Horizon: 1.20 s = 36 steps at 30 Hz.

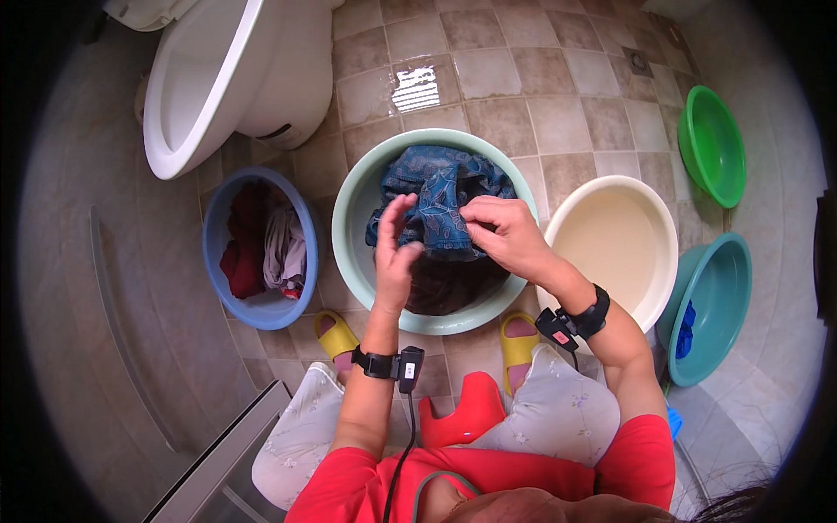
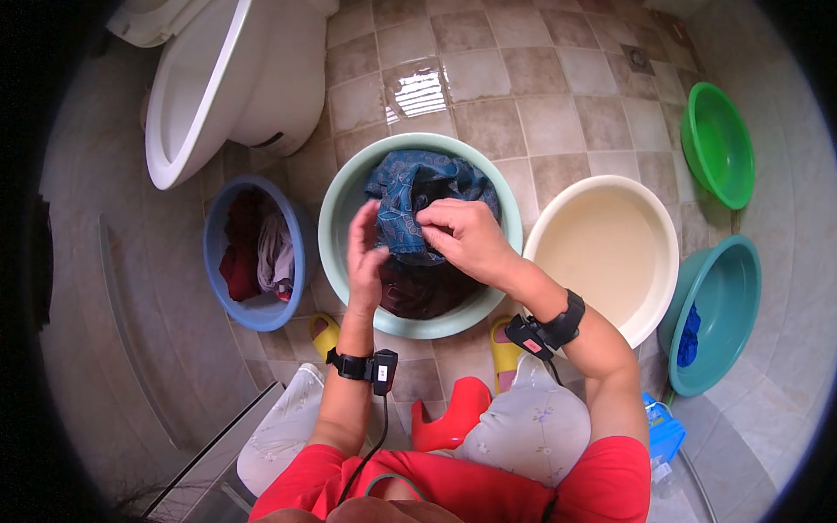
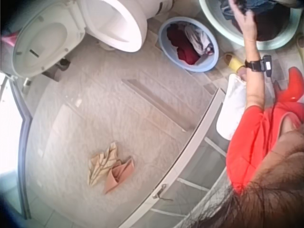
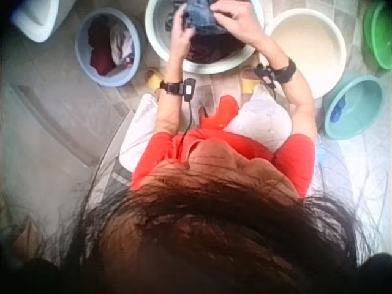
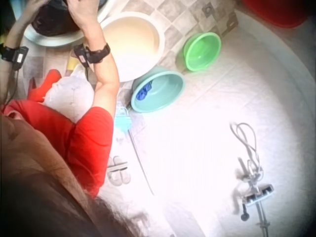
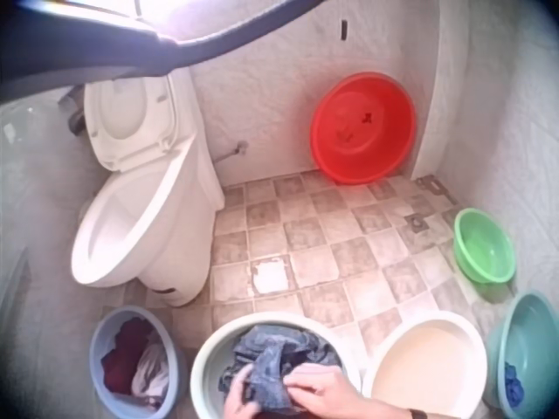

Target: The person washes clothes by hand in a plastic basin, scrubbing and wringing the garments before placing them into another basin.

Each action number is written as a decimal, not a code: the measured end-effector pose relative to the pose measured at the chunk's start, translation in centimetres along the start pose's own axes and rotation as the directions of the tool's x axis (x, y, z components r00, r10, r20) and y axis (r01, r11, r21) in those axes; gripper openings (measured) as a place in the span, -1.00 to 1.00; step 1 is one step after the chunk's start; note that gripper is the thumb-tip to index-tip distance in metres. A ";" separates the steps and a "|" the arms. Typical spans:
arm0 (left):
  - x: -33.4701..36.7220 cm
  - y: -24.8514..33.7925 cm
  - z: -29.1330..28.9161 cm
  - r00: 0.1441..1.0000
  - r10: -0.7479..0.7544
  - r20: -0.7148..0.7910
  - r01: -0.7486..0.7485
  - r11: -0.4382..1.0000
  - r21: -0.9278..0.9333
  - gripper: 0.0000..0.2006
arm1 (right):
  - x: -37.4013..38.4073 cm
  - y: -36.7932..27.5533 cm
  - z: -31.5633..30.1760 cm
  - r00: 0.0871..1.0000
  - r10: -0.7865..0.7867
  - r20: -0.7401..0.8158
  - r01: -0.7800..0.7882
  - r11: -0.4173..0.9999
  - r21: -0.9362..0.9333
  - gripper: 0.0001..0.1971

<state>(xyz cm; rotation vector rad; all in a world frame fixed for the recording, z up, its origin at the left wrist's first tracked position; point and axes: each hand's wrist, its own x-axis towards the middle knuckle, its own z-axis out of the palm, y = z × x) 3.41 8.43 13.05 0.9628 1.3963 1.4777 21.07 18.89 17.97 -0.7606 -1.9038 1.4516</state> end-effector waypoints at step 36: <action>2.2 1.9 -1.0 0.784 -0.218 -0.581 -0.097 0.882 -0.461 -0.94 | -2.0 4.5 -0.1 0.991 0.134 0.021 -0.089 0.759 -0.645 -0.69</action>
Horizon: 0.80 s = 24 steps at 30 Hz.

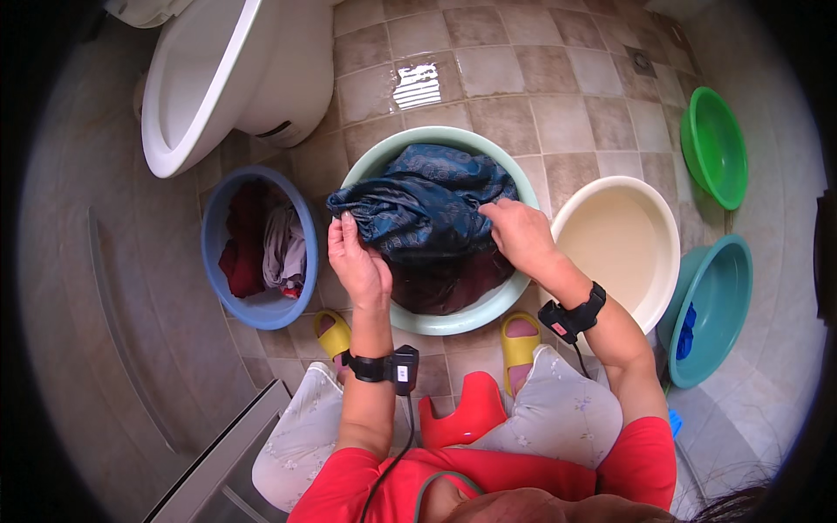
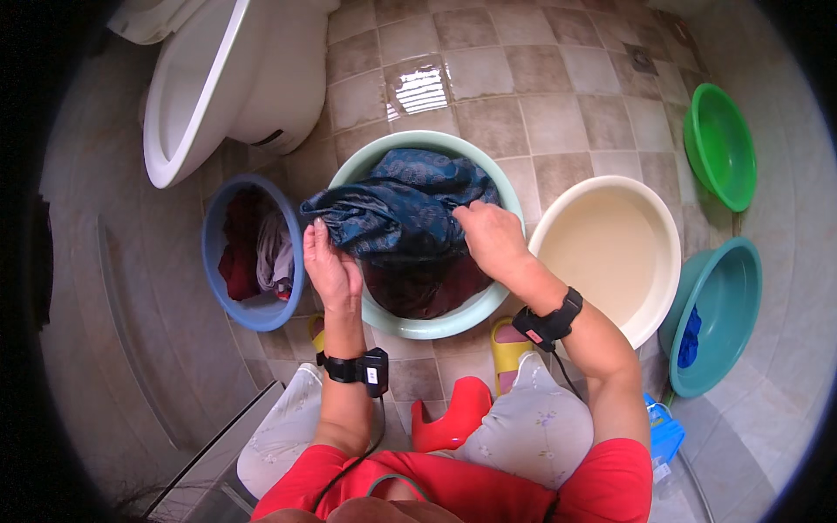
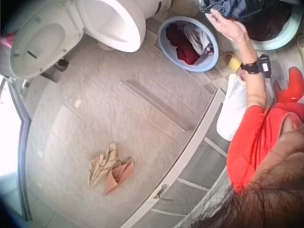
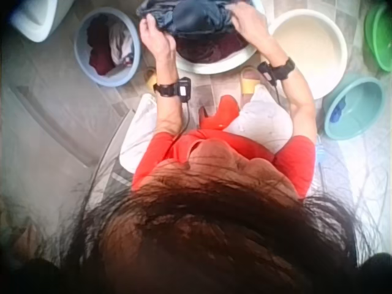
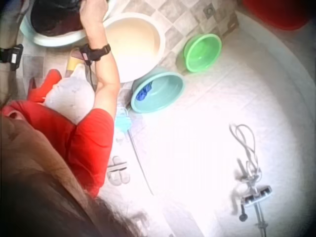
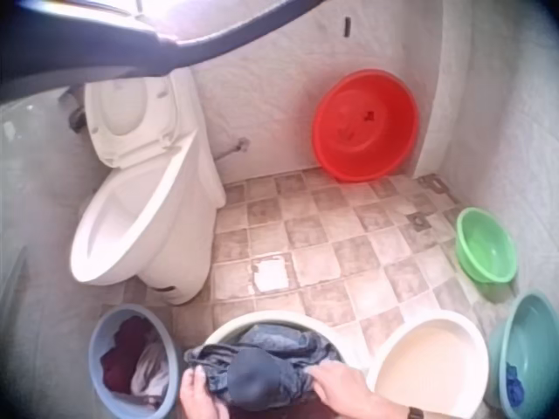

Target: The person washes clothes by hand in a plastic basin, scrubbing and wringing the garments before placing them into another basin.

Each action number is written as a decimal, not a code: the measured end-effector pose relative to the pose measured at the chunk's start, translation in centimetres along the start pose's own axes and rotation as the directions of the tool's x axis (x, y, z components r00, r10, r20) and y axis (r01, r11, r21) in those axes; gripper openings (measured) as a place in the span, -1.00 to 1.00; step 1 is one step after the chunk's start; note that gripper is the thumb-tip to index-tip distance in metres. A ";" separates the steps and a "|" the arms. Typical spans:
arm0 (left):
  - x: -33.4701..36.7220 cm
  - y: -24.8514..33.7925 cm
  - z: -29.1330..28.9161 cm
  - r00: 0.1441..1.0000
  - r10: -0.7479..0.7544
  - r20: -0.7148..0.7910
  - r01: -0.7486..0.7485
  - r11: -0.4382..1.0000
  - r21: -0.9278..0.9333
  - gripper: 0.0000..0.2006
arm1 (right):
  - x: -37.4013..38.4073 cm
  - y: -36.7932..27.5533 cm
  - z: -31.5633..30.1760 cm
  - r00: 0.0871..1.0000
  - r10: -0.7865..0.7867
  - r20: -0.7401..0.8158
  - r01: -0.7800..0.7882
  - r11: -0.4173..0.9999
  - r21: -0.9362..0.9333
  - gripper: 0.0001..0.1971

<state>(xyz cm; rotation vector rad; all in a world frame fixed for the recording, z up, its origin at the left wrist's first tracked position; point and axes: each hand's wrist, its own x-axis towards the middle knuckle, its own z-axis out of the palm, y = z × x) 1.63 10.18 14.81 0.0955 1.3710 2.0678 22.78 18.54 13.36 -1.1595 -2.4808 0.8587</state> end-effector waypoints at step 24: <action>-3.1 0.4 0.5 0.823 0.355 0.444 -0.568 0.549 0.613 -0.62 | 1.5 -2.7 -0.9 0.923 -0.245 -0.298 0.354 0.844 0.403 -0.78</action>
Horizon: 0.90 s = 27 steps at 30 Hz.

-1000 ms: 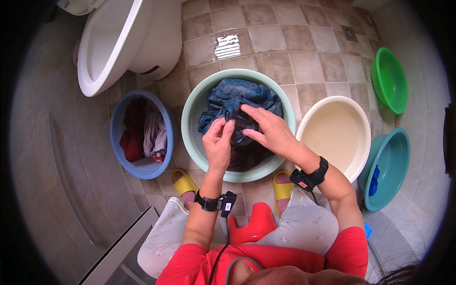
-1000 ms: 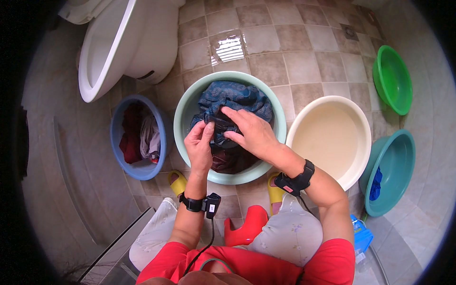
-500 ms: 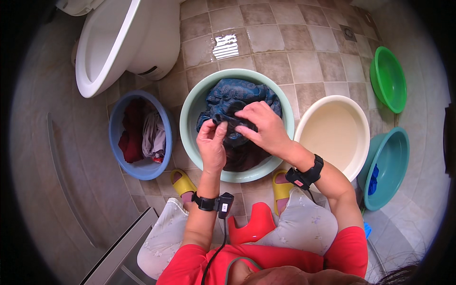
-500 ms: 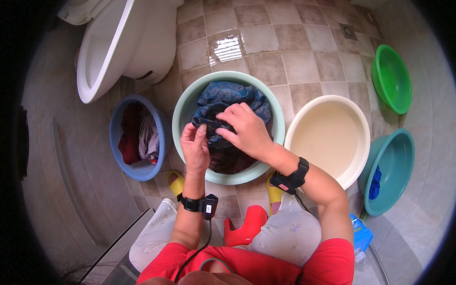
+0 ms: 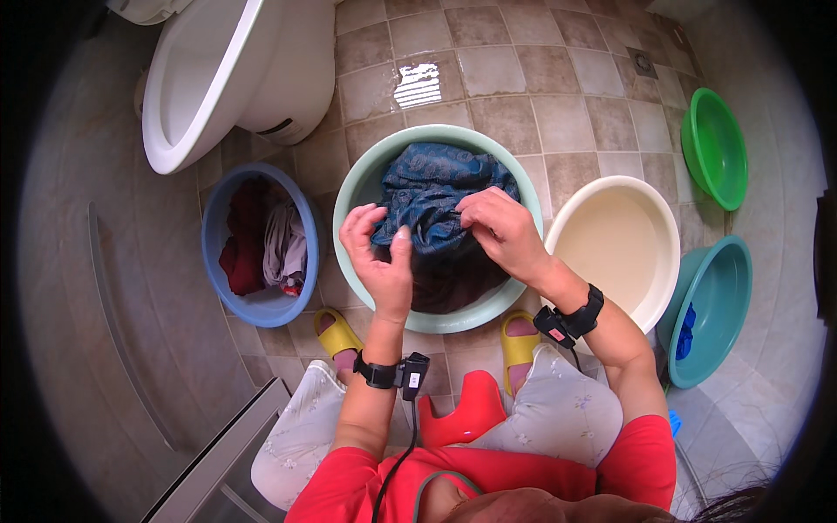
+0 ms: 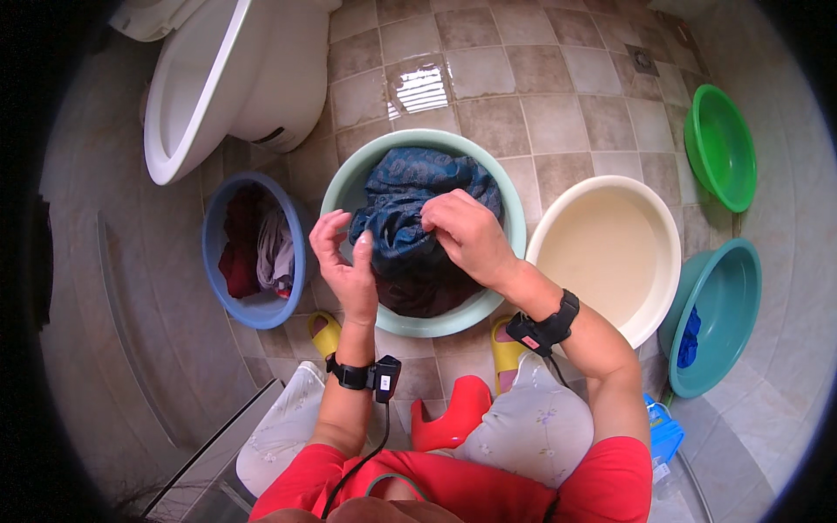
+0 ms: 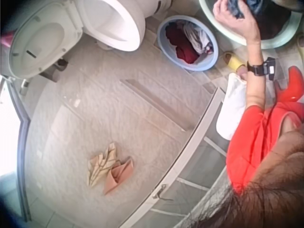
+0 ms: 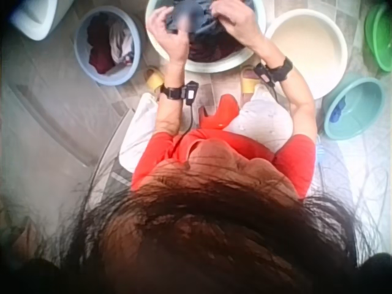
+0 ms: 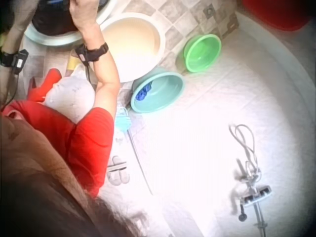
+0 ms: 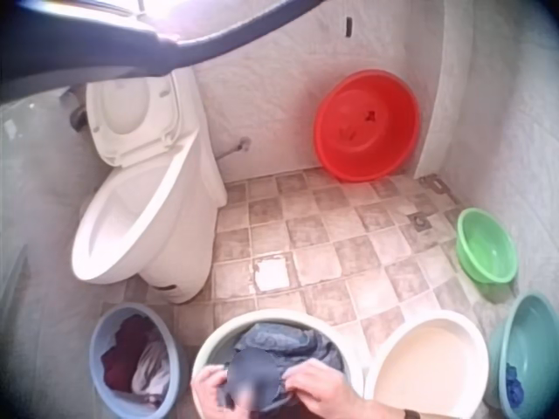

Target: The person washes clothes by hand in a plastic basin, scrubbing and wringing the garments before placing them into another basin.

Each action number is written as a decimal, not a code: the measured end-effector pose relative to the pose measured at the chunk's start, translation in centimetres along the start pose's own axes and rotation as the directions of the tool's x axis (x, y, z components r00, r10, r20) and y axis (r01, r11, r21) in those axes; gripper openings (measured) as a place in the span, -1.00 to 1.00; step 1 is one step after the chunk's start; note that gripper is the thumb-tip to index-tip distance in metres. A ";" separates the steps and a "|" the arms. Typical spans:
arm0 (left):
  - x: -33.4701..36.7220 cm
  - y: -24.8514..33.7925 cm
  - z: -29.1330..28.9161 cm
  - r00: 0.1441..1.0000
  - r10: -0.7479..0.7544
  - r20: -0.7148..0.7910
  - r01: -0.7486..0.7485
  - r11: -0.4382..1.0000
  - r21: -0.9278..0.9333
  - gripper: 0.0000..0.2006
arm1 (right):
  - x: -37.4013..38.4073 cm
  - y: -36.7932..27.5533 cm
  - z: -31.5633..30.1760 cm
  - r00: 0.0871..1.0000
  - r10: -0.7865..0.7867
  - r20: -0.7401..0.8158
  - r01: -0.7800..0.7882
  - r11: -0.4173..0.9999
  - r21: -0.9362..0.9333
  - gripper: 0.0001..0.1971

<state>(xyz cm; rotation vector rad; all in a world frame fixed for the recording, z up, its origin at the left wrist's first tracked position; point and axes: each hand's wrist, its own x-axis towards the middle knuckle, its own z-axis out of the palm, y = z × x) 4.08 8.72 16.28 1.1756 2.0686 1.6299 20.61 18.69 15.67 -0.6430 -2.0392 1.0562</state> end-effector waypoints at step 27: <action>-2.4 -0.8 1.0 0.961 -0.050 0.273 0.128 0.952 -0.278 -0.83 | -1.7 0.8 1.5 0.804 0.286 0.521 -0.308 0.950 -0.047 -0.79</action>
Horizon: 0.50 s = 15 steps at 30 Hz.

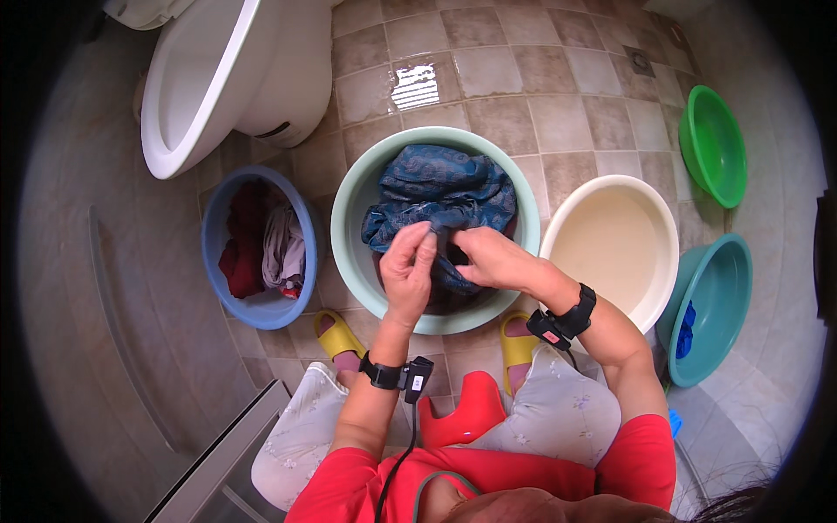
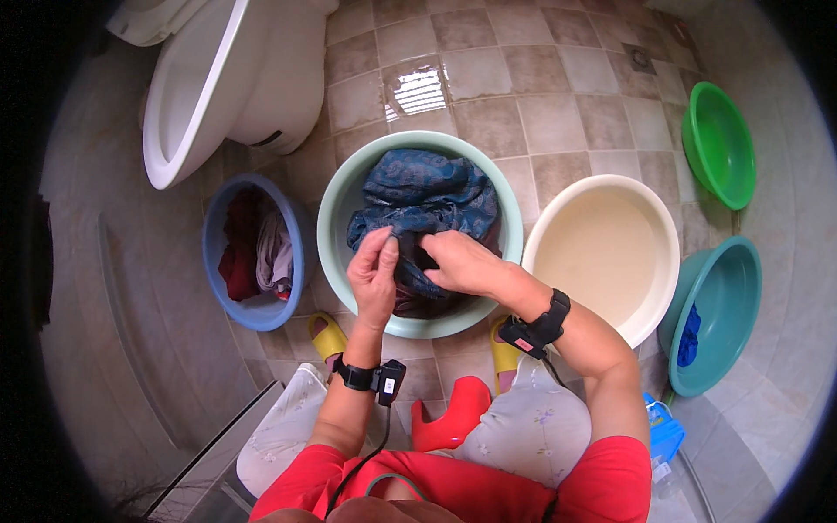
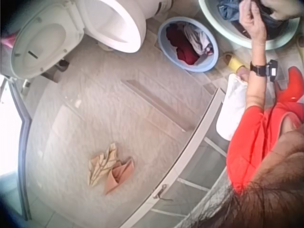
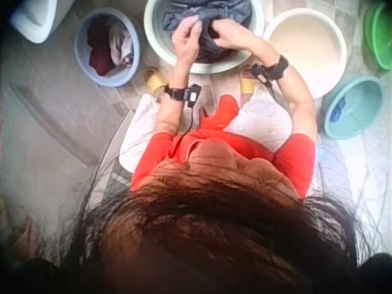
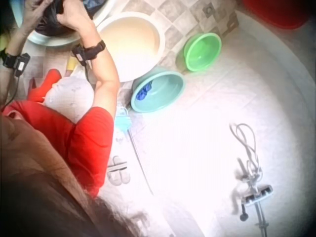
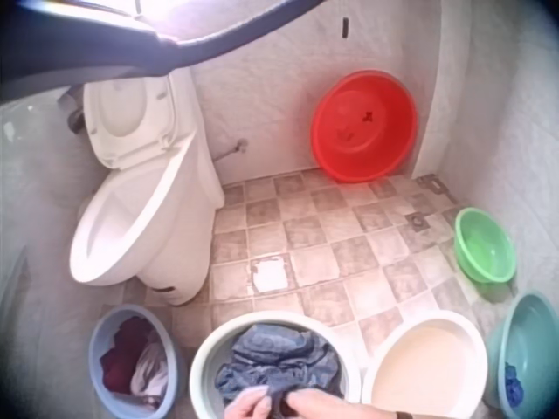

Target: The person washes clothes by hand in a plastic basin, scrubbing and wringing the garments before placing them into another basin.

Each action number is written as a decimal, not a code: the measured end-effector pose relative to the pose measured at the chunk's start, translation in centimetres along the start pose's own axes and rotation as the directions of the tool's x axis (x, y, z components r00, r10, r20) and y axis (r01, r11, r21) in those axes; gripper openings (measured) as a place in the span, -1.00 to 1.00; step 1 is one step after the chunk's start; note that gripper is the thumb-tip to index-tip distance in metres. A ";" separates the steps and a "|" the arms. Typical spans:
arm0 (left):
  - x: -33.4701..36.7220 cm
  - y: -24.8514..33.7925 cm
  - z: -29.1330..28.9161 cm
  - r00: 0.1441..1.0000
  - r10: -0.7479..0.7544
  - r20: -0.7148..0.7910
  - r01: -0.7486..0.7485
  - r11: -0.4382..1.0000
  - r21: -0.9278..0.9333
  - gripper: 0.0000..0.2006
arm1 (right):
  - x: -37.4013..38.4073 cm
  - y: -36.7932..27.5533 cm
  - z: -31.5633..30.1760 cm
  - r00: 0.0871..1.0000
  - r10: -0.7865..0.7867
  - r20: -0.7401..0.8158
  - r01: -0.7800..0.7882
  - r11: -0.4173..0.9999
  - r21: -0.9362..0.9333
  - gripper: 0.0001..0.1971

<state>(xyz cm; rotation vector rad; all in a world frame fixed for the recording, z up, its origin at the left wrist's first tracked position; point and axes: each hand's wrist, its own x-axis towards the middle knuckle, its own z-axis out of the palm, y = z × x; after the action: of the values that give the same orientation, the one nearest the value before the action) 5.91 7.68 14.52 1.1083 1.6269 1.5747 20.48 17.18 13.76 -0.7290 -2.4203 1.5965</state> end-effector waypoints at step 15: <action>-1.4 -5.4 -1.4 0.962 -0.273 0.021 0.215 0.800 0.560 -0.80 | -1.3 -7.1 -5.6 0.850 -0.318 -0.419 0.202 0.933 -0.298 -0.83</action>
<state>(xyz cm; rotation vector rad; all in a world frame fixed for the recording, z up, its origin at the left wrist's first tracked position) 4.47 6.11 9.17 1.1708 2.1297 0.8750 21.52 18.92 22.63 -0.6809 -2.2497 0.9027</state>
